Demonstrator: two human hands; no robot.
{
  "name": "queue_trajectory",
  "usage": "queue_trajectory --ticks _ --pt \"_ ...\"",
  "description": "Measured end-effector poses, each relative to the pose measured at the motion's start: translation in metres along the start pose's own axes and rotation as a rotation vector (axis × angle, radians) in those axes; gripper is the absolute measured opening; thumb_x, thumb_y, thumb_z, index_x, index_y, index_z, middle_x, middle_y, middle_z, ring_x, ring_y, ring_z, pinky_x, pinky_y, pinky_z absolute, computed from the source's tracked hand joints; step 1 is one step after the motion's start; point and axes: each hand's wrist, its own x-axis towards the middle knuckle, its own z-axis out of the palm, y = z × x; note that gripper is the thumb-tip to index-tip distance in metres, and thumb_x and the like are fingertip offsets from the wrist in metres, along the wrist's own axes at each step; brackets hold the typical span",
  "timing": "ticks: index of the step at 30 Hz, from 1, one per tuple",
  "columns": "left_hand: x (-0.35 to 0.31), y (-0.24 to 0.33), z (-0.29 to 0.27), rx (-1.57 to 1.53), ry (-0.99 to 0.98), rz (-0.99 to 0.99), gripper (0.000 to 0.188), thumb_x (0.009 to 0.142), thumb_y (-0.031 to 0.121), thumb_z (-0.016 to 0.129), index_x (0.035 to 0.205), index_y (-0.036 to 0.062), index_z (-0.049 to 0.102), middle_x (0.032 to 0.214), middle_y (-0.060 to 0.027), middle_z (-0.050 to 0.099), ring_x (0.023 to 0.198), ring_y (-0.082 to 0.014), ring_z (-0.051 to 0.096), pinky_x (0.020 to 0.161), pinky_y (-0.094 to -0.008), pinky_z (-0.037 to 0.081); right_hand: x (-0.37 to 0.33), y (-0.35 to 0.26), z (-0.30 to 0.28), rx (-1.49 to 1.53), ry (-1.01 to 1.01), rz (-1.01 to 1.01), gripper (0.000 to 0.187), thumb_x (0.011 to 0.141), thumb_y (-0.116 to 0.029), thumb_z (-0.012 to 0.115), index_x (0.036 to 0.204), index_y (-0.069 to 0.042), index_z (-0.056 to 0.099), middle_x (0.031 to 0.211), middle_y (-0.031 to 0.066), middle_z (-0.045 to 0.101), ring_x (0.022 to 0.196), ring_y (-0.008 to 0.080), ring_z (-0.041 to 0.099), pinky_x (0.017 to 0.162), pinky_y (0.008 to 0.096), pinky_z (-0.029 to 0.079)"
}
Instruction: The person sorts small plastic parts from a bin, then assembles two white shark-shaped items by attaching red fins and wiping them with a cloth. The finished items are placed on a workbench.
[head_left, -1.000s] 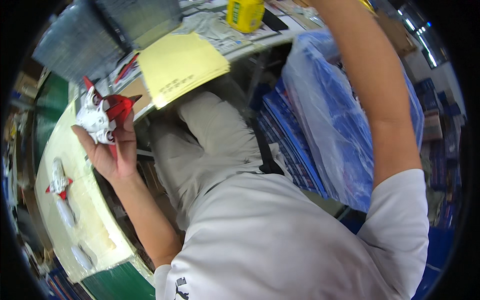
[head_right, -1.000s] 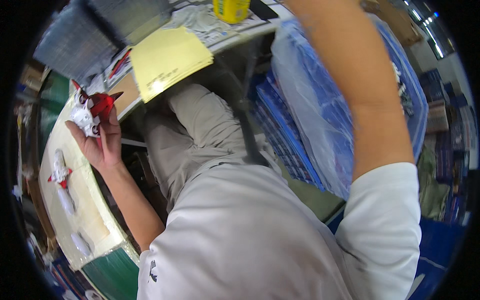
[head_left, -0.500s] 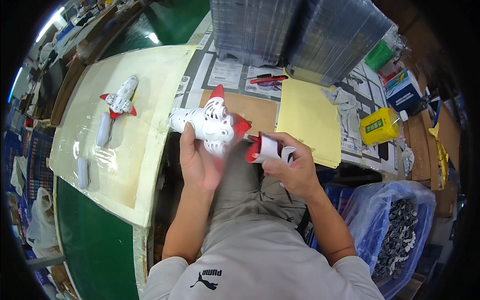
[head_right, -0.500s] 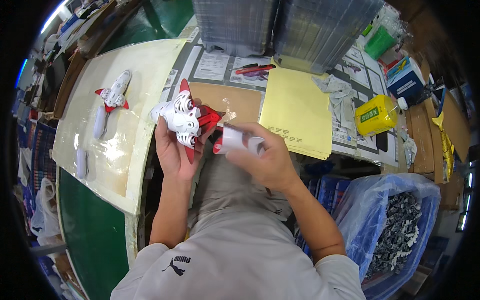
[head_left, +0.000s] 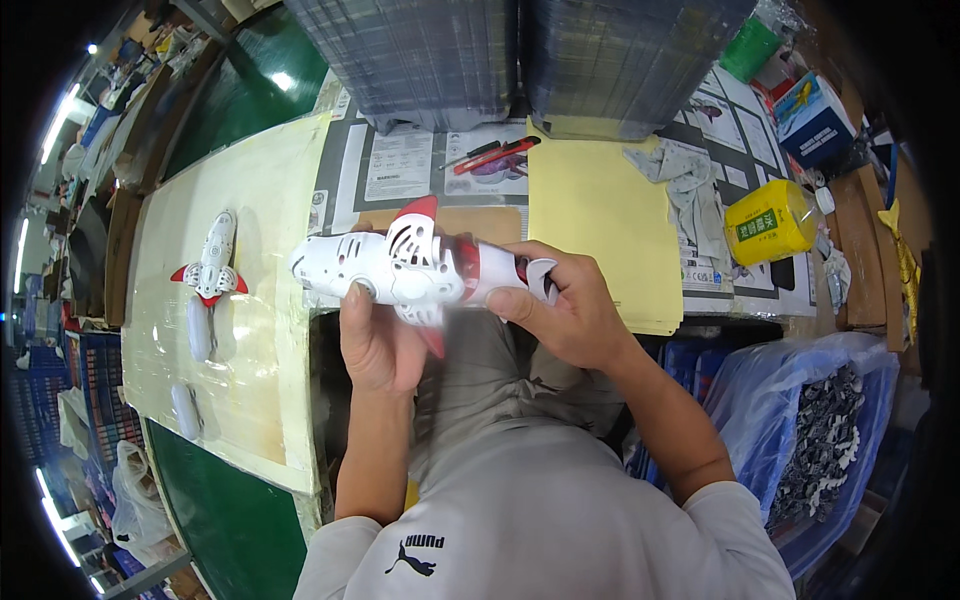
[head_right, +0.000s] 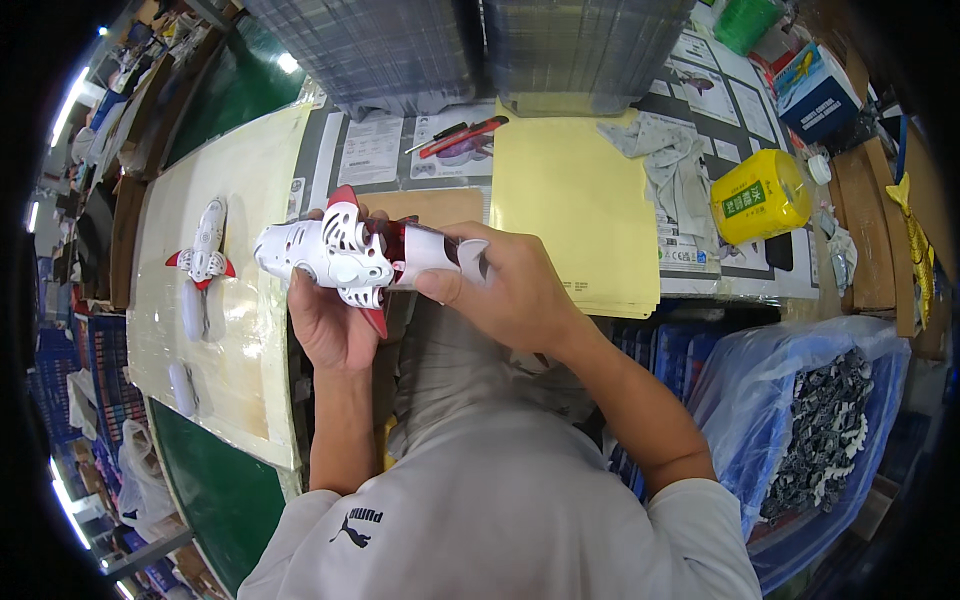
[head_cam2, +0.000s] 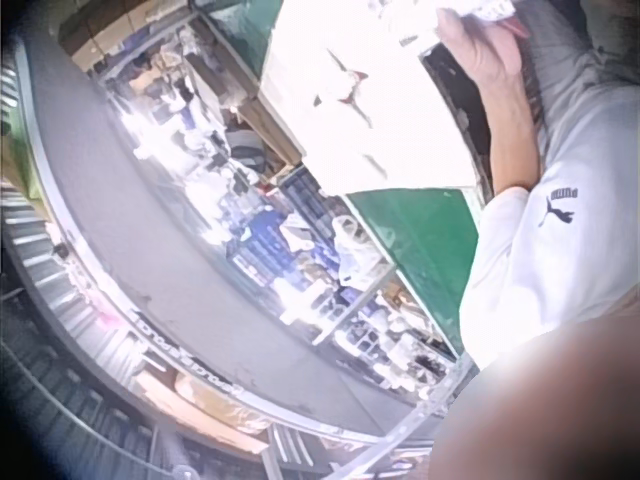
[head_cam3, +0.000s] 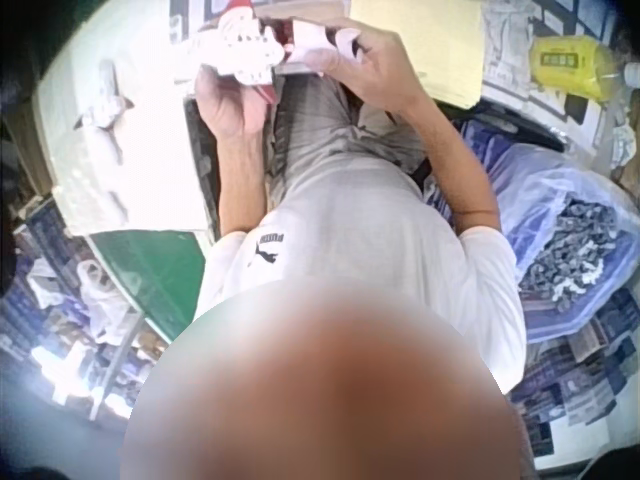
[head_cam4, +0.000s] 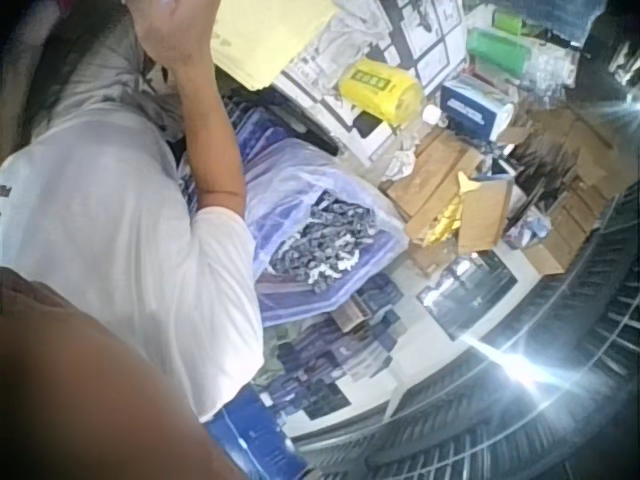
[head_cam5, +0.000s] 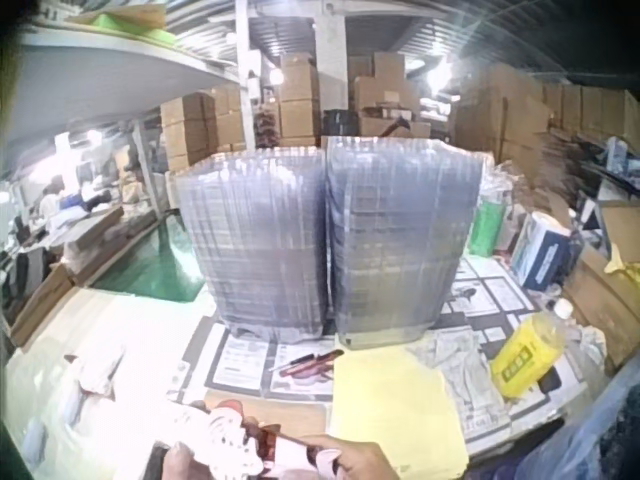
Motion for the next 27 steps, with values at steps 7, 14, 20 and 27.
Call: queue_trajectory --ticks 7,14,20,27 --pt "0.011 0.009 -0.001 0.285 -0.047 0.035 0.072 0.099 0.040 0.067 0.155 0.0063 0.037 0.149 -0.0211 0.053 0.139 -0.0394 0.052 0.119 -0.0535 0.039 0.011 -0.003 -0.001 -0.290 0.080 -0.144 0.046 0.091 -0.030 0.081 0.113 0.008 0.069 0.080 0.0112 0.068 0.066 0.0121 0.058 0.063 0.0292 0.050" --pt "0.025 0.001 -0.005 -0.050 0.032 0.013 0.056 0.104 0.028 0.064 0.150 0.0024 0.044 0.146 -0.0149 0.058 0.133 -0.0290 0.058 0.115 -0.0483 0.046 0.025 -0.007 0.003 -0.088 -0.015 0.082 0.036 0.096 -0.030 0.077 0.107 0.004 0.073 0.082 0.0011 0.070 0.071 0.0061 0.056 0.060 0.0256 0.045" --pt "0.035 0.024 -0.034 -0.158 0.179 -0.091 0.047 0.105 0.029 0.062 0.141 0.0021 0.051 0.136 -0.0158 0.064 0.119 -0.0311 0.067 0.095 -0.0501 0.061 0.069 -0.025 -0.008 0.193 -0.046 0.374 0.037 0.106 -0.036 0.058 0.116 -0.002 0.070 0.072 0.0020 0.060 0.042 0.0045 0.045 0.038 0.0204 0.034" --pt "0.033 0.063 -0.044 0.565 -0.192 -0.508 0.066 0.075 0.006 0.084 0.133 -0.0009 0.055 0.125 -0.0177 0.069 0.105 -0.0251 0.073 0.091 -0.0396 0.061 0.108 -0.064 -0.041 0.048 -0.183 0.458 0.038 0.101 -0.037 0.067 0.103 0.000 0.076 0.073 0.0038 0.067 0.043 0.0042 0.043 0.038 0.0217 0.031"
